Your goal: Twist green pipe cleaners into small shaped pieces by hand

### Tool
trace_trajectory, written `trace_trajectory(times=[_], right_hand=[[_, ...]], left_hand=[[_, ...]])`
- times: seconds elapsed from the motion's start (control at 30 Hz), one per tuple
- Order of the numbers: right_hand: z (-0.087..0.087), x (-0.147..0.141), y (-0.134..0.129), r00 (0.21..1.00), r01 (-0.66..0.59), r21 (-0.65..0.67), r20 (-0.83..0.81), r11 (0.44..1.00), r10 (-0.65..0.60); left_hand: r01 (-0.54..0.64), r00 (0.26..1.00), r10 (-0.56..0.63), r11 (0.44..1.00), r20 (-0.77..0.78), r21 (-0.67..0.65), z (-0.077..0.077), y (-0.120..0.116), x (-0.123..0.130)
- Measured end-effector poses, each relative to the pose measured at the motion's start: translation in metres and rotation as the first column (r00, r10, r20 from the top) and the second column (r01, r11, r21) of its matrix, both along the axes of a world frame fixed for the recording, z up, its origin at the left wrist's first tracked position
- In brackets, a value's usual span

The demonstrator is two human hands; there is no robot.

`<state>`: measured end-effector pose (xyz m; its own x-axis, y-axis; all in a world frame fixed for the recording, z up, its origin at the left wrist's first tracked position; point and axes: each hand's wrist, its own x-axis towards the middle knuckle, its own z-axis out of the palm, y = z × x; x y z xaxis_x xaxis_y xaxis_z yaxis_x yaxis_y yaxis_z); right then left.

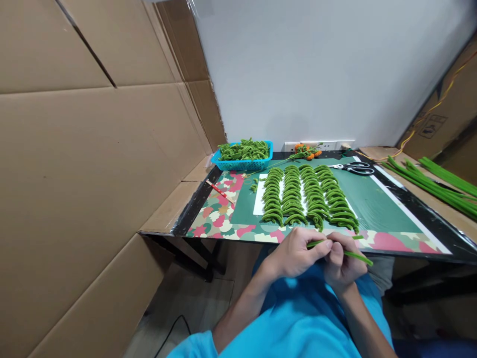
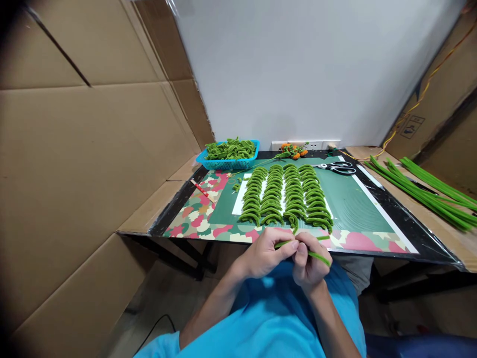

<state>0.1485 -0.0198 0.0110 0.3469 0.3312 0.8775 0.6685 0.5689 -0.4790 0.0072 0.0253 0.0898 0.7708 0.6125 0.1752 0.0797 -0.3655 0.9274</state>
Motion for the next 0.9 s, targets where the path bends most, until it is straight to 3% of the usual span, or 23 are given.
trace_trajectory(times=[0.9], right_hand=[[0.0012,0.0016,-0.0007,0.999,0.01,0.058,0.031,0.998,-0.012]], left_hand=[[0.013,1.0,-0.012,0.997,-0.017,0.08,0.0042,-0.0009,0.0005]])
